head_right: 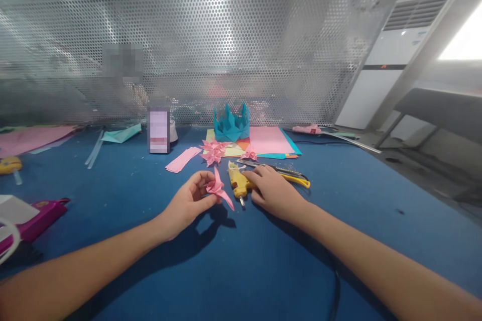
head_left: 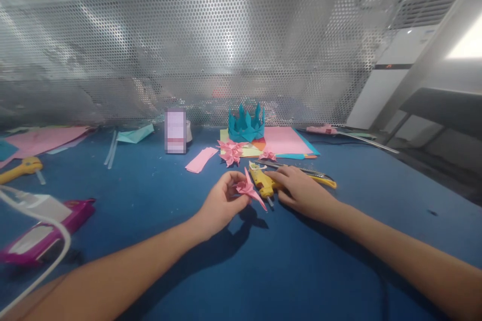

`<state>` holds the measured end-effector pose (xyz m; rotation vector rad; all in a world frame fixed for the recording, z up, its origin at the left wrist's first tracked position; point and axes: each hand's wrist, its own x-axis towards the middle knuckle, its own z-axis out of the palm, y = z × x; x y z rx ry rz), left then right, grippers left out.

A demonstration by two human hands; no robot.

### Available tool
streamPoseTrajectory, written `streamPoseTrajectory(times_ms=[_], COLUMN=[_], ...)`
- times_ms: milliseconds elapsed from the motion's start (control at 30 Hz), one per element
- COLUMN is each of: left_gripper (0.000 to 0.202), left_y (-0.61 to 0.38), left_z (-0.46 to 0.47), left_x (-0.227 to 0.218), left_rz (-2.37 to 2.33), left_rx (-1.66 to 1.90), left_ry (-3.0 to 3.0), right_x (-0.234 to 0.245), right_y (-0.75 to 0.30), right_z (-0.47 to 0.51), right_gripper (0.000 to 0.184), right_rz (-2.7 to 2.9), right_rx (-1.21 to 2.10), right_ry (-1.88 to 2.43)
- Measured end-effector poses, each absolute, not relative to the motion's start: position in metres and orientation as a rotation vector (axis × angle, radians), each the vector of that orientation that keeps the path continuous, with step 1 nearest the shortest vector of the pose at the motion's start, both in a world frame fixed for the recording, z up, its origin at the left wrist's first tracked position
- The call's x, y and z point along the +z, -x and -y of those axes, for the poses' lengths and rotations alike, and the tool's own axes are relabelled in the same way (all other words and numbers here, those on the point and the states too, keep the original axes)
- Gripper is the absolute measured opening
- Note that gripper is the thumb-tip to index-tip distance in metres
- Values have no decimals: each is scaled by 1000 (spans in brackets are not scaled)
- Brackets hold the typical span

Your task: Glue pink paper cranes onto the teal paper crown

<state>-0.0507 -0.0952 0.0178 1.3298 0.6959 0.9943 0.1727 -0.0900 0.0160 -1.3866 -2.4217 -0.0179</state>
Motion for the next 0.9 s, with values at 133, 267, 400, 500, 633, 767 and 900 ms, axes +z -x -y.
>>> streamPoseTrajectory(times_ms=[133,267,400,500,633,767,900], left_gripper=[30,24,19,18,22,25,27], left_y=[50,50,52,53,54,54,56], left_z=[95,89,79,75,73,73,72], left_x=[22,21,14,9,7,8,6], left_rz=[-739,-842,-925,-963,-972,-982,-983], left_rx=[1010,1041,1097,1123,1108,1102,1129], left_ry=[-1255,-1225,-1176,-1133,-1107,-1136,-1121], right_x=[17,21,20,17,17,20,18], right_y=[-176,-179,-176,-173,-170,-169,-168], right_z=[87,85,86,89,94,95,94], right_gripper=[42,30,27,29,31,32,35], right_rz=[2345,2155,1994,2014,2021,1968,1916], right_rx=[34,123,279,480,869,982,1032], right_ry=[1392,1399,1393,1356,1284,1283,1283])
